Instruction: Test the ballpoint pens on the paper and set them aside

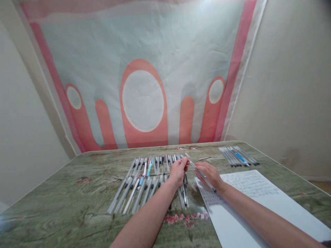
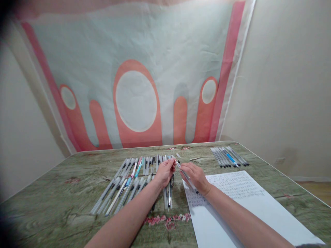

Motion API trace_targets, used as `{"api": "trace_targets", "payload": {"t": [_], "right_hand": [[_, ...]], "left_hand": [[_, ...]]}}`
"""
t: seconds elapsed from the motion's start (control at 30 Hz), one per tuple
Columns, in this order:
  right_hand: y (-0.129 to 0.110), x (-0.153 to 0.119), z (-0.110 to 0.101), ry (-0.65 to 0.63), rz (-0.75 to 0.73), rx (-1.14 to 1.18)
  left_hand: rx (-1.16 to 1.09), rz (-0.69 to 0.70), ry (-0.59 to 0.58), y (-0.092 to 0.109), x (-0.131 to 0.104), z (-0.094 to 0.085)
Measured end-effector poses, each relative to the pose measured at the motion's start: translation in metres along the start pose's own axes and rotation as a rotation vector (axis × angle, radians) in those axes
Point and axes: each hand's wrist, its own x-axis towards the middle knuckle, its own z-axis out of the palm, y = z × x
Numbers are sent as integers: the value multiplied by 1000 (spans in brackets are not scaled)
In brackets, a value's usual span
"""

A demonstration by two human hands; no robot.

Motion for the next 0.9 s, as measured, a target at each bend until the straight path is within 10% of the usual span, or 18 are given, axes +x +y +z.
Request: {"api": "trace_targets", "payload": {"t": [0.9], "right_hand": [[-2, 2, -2, -12, 17, 12]], "left_hand": [[170, 69, -36, 0, 0, -1]]}}
